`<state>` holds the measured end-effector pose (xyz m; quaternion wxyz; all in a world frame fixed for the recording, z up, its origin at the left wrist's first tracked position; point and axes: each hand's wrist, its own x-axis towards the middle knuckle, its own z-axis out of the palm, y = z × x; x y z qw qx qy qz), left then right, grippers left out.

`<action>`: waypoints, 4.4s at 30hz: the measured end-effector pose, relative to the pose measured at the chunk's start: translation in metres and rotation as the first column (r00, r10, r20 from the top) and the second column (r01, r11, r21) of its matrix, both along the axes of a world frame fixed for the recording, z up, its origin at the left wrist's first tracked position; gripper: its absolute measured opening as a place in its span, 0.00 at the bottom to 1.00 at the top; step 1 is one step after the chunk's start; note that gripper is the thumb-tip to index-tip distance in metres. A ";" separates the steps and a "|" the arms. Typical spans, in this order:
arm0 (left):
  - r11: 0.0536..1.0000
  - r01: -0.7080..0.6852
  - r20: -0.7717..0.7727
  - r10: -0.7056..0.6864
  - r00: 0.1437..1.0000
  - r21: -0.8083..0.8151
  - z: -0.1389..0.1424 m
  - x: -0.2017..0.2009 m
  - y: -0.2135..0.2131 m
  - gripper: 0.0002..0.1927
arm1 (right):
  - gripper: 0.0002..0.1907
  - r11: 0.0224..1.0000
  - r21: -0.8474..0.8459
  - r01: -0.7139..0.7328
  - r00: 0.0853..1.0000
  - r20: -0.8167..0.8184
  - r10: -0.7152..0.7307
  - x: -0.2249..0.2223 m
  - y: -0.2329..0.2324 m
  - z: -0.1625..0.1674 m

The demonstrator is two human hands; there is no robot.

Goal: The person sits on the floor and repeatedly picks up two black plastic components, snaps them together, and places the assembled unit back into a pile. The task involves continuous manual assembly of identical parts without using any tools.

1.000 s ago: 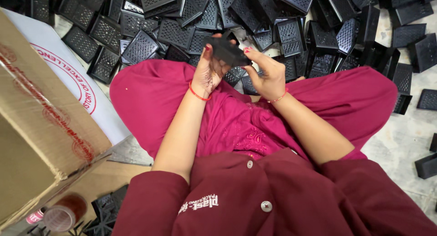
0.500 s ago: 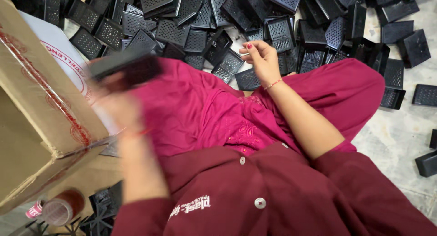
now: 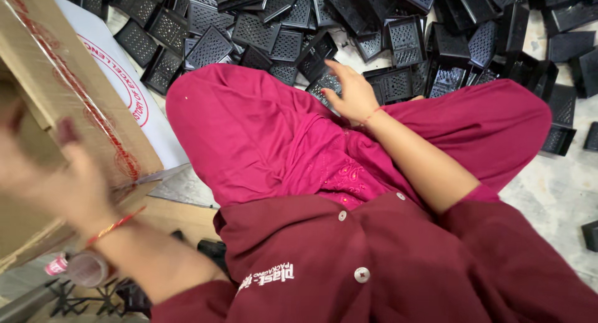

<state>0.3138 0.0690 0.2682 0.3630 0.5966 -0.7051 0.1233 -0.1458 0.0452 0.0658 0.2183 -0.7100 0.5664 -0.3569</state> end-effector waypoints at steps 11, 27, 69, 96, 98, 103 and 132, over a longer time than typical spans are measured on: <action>0.864 0.308 -0.124 -0.282 0.951 0.399 -0.136 -0.223 -0.125 0.13 | 0.37 0.999 0.030 -0.043 0.925 -0.376 0.051 0.034 -0.034 -0.005; 0.820 0.154 0.046 -0.214 0.976 0.551 -0.213 -0.253 -0.173 0.34 | 0.21 0.927 0.152 0.342 0.860 0.348 -0.374 0.017 -0.068 -0.047; 0.229 0.960 -0.861 0.444 -0.249 -0.160 -0.261 -0.277 -0.093 0.44 | 0.29 0.703 0.465 -0.539 0.115 0.867 -0.485 -0.019 0.007 0.028; 0.190 0.951 -0.840 0.449 -0.304 -0.243 -0.206 -0.282 -0.091 0.43 | 0.22 0.990 -0.123 0.071 0.984 0.172 -0.050 0.015 0.019 0.053; 0.176 0.951 -0.836 0.455 -0.307 -0.253 -0.205 -0.281 -0.091 0.43 | 0.22 0.992 -0.107 0.073 0.984 0.169 -0.055 0.016 0.018 0.053; 0.164 0.943 -0.783 0.526 -0.331 -0.289 -0.200 -0.278 -0.092 0.42 | 0.22 0.991 -0.118 0.061 0.983 0.179 -0.040 0.015 0.016 0.053; 0.317 0.884 -0.743 0.484 -0.463 -0.345 -0.229 -0.273 -0.102 0.33 | 0.26 0.944 -0.327 0.042 0.996 -0.056 -0.063 0.011 0.014 0.038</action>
